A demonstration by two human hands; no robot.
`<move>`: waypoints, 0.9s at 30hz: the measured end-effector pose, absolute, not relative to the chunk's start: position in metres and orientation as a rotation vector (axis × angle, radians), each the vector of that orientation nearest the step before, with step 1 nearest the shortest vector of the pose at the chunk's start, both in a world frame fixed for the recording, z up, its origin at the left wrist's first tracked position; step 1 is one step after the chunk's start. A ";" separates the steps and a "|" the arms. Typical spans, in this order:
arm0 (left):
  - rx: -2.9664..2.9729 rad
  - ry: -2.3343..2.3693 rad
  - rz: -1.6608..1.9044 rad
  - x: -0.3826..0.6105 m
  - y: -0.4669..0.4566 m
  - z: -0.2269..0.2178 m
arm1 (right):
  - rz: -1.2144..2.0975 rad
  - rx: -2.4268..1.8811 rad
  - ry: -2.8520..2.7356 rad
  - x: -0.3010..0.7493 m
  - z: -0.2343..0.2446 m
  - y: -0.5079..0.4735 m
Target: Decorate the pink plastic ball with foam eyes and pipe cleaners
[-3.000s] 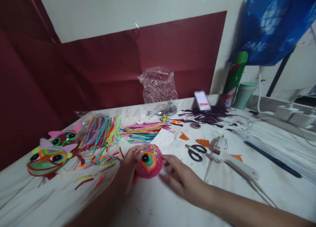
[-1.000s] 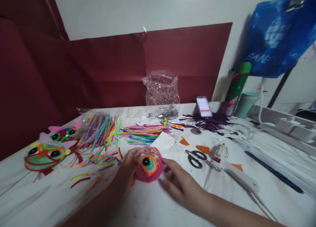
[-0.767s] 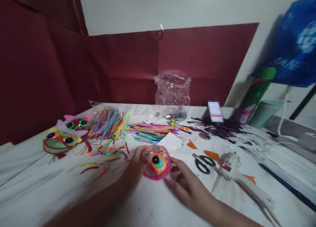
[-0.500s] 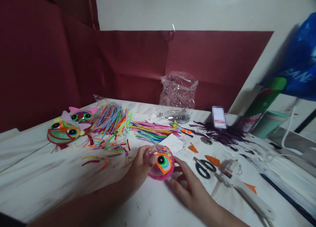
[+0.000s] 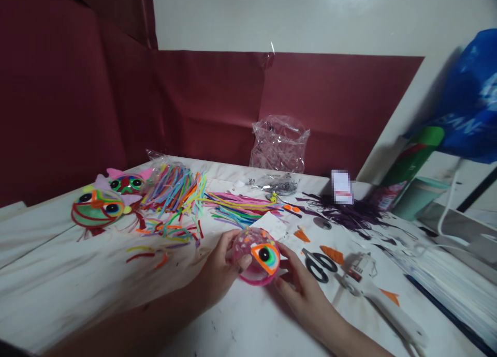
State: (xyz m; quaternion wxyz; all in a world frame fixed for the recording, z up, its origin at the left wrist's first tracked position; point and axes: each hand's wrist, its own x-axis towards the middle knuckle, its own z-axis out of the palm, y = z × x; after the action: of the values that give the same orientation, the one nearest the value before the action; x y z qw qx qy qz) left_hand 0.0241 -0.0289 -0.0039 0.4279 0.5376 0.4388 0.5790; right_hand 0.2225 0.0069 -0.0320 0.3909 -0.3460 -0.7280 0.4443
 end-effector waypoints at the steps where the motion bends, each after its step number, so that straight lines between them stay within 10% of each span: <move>1: 1.340 1.099 1.455 0.024 -0.029 -0.004 | 1.127 -0.878 -1.854 0.222 -0.032 0.006; 27: 1.806 1.194 1.598 0.012 -0.035 0.011 | 0.766 -0.573 -2.025 0.228 -0.017 0.002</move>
State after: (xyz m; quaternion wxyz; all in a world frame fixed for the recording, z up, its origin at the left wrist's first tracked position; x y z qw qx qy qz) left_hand 0.0120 -0.0350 0.0108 0.2236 0.6541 0.4324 0.5790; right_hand 0.2281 0.0015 -0.0166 0.4358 -0.2303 -0.8138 0.3077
